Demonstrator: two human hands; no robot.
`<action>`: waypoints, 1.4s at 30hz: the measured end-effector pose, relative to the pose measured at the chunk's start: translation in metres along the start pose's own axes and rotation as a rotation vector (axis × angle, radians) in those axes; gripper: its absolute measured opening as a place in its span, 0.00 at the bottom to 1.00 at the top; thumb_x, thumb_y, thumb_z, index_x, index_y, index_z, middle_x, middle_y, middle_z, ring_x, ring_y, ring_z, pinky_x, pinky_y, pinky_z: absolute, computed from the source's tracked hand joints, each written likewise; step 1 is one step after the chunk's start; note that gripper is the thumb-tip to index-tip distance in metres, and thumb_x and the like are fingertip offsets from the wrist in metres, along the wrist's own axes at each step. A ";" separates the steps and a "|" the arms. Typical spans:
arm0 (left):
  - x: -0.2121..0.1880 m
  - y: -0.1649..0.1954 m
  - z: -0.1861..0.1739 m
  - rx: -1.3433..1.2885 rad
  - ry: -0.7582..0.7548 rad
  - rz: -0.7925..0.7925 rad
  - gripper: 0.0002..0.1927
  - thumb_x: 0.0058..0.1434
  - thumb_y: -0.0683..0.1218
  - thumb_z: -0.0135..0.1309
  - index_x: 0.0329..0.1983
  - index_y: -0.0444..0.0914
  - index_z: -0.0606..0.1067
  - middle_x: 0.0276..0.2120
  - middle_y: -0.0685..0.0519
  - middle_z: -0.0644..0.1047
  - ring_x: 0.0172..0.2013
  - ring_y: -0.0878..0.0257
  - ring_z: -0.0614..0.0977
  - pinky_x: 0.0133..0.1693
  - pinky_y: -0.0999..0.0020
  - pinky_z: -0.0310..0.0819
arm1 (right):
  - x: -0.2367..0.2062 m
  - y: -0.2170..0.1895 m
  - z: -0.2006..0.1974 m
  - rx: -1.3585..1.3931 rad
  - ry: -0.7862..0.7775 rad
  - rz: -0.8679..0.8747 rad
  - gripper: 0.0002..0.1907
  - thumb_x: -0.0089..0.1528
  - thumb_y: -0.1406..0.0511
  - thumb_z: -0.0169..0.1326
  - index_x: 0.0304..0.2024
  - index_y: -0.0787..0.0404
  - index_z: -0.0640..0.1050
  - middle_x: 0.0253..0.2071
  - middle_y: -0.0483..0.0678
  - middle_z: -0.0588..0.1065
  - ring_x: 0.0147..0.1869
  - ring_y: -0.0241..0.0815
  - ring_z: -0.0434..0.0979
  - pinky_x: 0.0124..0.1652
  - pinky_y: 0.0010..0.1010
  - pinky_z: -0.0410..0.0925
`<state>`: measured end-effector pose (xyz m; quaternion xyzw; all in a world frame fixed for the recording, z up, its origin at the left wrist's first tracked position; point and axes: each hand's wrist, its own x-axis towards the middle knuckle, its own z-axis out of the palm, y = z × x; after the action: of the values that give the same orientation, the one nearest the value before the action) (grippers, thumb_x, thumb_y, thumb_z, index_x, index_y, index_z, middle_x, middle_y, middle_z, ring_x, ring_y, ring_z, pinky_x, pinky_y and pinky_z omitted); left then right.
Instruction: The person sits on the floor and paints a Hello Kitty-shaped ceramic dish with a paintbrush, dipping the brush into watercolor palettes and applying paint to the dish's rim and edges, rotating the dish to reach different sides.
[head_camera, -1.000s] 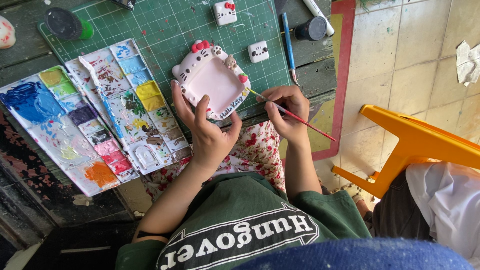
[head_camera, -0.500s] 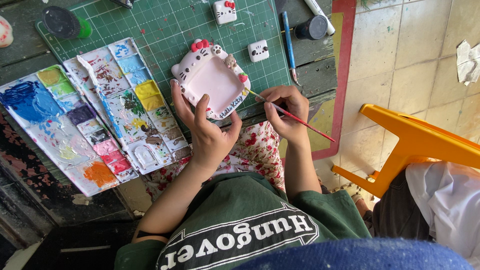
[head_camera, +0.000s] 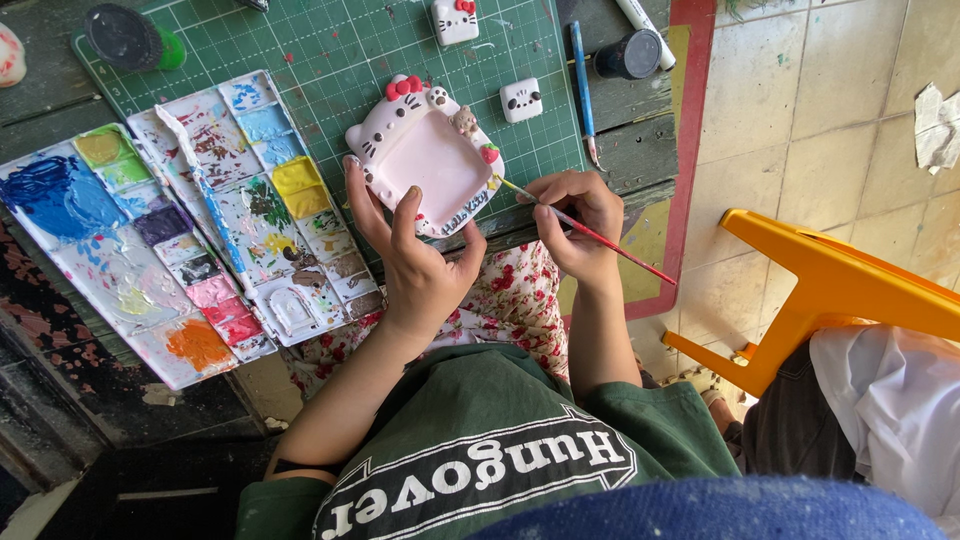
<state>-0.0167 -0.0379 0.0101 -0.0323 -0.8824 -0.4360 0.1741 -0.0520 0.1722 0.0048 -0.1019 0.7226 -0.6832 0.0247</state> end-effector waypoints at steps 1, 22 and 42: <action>0.000 0.000 -0.001 0.003 0.000 0.001 0.42 0.66 0.41 0.65 0.70 0.39 0.49 0.73 0.28 0.41 0.76 0.27 0.46 0.72 0.32 0.51 | 0.000 0.000 0.000 -0.002 0.005 -0.001 0.08 0.66 0.78 0.52 0.45 0.68 0.69 0.44 0.58 0.77 0.47 0.39 0.79 0.47 0.26 0.72; -0.001 -0.001 -0.002 0.006 0.002 0.005 0.42 0.66 0.41 0.65 0.71 0.39 0.48 0.74 0.29 0.41 0.76 0.27 0.46 0.72 0.32 0.51 | -0.001 0.000 0.001 0.018 -0.010 0.017 0.07 0.66 0.78 0.52 0.45 0.68 0.70 0.44 0.58 0.78 0.47 0.39 0.79 0.44 0.24 0.71; 0.001 -0.001 -0.002 0.005 0.017 0.000 0.42 0.66 0.41 0.66 0.71 0.40 0.49 0.74 0.29 0.41 0.74 0.28 0.46 0.72 0.32 0.50 | 0.003 0.000 0.002 0.017 0.002 0.007 0.07 0.66 0.78 0.52 0.45 0.68 0.70 0.43 0.57 0.77 0.48 0.40 0.80 0.47 0.26 0.72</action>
<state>-0.0169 -0.0404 0.0108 -0.0282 -0.8820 -0.4338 0.1818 -0.0546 0.1694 0.0050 -0.0983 0.7172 -0.6893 0.0271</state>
